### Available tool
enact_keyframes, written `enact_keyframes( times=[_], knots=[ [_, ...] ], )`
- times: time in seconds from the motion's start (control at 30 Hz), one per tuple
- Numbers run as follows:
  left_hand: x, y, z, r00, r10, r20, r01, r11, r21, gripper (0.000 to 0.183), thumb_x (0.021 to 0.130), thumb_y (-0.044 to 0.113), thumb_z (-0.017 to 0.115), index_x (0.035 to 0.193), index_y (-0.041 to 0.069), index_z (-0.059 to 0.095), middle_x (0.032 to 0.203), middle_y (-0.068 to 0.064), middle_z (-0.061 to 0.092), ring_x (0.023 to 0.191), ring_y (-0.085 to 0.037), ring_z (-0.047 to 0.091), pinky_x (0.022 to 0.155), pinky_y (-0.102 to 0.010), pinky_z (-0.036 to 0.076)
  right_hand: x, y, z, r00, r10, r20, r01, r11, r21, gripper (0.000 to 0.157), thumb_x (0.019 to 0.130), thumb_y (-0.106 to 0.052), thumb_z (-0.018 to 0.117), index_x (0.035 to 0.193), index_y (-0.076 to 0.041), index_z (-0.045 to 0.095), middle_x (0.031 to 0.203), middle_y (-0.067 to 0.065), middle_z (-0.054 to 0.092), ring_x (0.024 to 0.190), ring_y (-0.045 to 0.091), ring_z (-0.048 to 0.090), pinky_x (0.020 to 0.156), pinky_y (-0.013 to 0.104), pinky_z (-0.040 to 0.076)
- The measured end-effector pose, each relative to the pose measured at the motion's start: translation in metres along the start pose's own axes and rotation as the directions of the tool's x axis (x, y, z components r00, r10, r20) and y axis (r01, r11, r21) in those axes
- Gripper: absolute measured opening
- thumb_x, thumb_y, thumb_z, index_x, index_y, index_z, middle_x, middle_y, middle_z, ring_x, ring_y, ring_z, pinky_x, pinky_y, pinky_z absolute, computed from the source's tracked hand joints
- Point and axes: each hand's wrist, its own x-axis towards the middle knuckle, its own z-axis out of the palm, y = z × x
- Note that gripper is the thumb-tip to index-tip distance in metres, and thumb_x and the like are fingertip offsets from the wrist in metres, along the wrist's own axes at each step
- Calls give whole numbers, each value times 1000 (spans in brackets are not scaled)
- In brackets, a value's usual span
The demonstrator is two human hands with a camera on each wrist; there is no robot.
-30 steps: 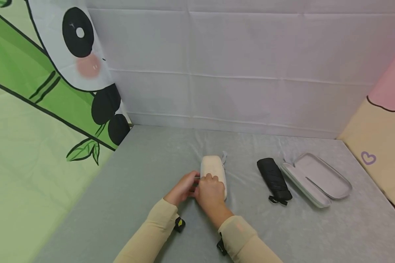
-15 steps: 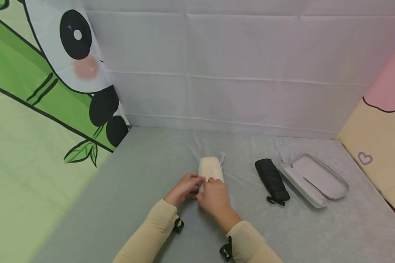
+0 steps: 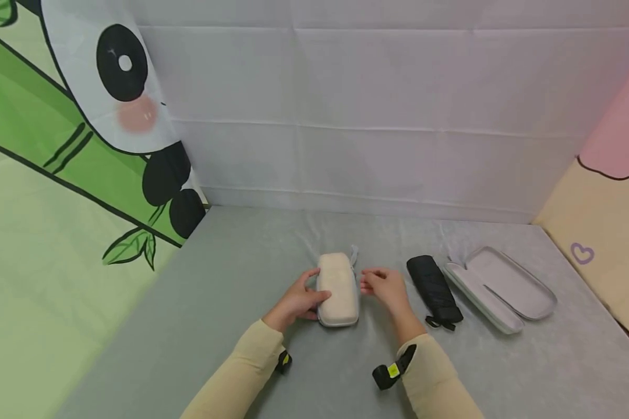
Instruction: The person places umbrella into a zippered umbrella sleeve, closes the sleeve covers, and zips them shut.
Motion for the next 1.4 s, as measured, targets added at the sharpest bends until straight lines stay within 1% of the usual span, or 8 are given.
enact_keyframes(
  times=[0.07, 0.17, 0.27, 0.63, 0.83, 0.93, 1.2, 1.4],
  knots=[
    [-1, 0, -1, 1000, 0, 3, 0, 1000, 3, 70, 85, 15, 70, 144, 18, 33, 89, -13, 60, 60, -19, 58, 52, -35, 51, 11, 6, -6, 996, 84, -43, -77, 988, 133, 35, 94, -2, 49, 123, 17, 48, 93, 18, 64, 74, 15, 66, 74, 29, 53],
    [-2, 1, -1, 1000, 1, 1, -1, 1000, 5, 70, 84, 15, 70, 144, 18, 33, 89, -13, 60, 60, -19, 58, 52, -36, 51, 23, 16, -8, 985, 169, -36, -154, 954, 258, 37, 95, 1, 47, 127, 19, 42, 85, 11, 64, 71, 11, 64, 72, 25, 53],
    [-4, 1, 0, 1000, 6, -4, -6, 1000, 10, 71, 84, 15, 70, 144, 17, 33, 91, -14, 59, 62, -21, 59, 52, -37, 52, 30, 25, -4, 984, 179, -7, -170, 943, 288, 36, 95, 2, 46, 126, 21, 40, 76, 6, 62, 68, 10, 62, 68, 23, 53],
    [-2, 0, 2, 999, -2, -36, 2, 1000, 19, 69, 84, 15, 71, 143, 19, 35, 91, -12, 59, 62, -20, 59, 49, -35, 51, 40, 35, 4, 986, 117, 116, -131, 985, 115, 38, 99, -3, 41, 133, 15, 39, 70, 3, 55, 57, 5, 53, 55, 18, 49],
    [-3, 0, 2, 999, -7, -45, 8, 1000, 30, 70, 84, 15, 71, 143, 19, 35, 91, -13, 58, 63, -22, 60, 50, -37, 52, 44, 38, 6, 982, 121, 145, -126, 992, 29, 35, 97, -3, 47, 127, 14, 46, 69, 0, 56, 56, 4, 53, 52, 17, 47],
    [-3, 0, 1, 999, -12, -47, 13, 1000, 19, 70, 83, 14, 71, 143, 19, 35, 91, -14, 58, 65, -23, 61, 52, -38, 52, 44, 38, 7, 984, 122, 130, -123, 992, 2, 32, 96, -3, 50, 122, 15, 49, 68, -1, 56, 56, 4, 52, 52, 18, 47],
    [-3, 1, 0, 1000, -14, -5, 14, 1000, -23, 79, 78, 10, 75, 144, 16, 33, 91, -16, 57, 69, -26, 63, 57, -43, 54, 42, 40, 13, 995, 103, -7, -103, 993, -51, 20, 96, -6, 52, 102, 13, 58, 66, 2, 54, 54, 6, 49, 49, 18, 43],
    [-4, 1, -1, 1000, -19, 15, 19, 1000, -20, 82, 76, 10, 77, 144, 17, 32, 88, -15, 60, 68, -23, 63, 58, -42, 54, 44, 42, 17, 986, 129, -106, -125, 991, 38, 21, 95, -5, 52, 104, 13, 58, 66, 1, 55, 54, 6, 49, 47, 16, 41]
  ],
)
